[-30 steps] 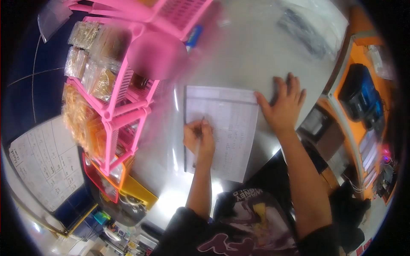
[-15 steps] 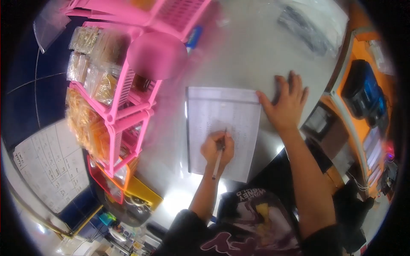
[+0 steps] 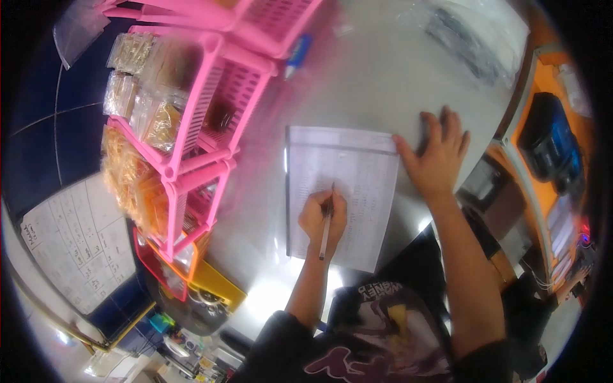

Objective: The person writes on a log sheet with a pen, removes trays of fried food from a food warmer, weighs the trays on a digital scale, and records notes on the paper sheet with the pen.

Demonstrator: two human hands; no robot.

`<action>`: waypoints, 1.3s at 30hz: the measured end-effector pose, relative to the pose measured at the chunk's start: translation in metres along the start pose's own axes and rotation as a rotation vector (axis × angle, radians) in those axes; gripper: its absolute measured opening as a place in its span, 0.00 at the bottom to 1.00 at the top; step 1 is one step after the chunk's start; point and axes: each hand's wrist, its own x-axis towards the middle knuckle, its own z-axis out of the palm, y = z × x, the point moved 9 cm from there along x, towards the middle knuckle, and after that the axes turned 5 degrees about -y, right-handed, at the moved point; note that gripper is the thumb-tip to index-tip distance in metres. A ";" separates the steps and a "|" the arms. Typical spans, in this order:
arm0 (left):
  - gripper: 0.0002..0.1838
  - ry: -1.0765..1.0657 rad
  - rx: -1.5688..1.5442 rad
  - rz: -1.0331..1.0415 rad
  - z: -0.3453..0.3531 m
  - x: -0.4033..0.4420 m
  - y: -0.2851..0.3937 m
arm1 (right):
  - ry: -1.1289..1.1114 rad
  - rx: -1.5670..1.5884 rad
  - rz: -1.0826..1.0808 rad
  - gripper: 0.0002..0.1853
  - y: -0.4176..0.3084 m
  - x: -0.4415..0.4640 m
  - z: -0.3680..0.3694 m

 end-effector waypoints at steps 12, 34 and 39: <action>0.09 0.010 -0.010 0.019 -0.004 0.008 -0.004 | 0.005 -0.018 -0.009 0.40 0.000 0.000 0.001; 0.13 0.127 -0.144 -0.208 -0.009 0.019 -0.021 | 0.032 0.005 -0.020 0.39 0.000 -0.001 -0.002; 0.12 0.147 -0.128 -0.299 -0.012 0.013 -0.038 | -0.002 0.093 -0.010 0.39 0.001 0.001 0.000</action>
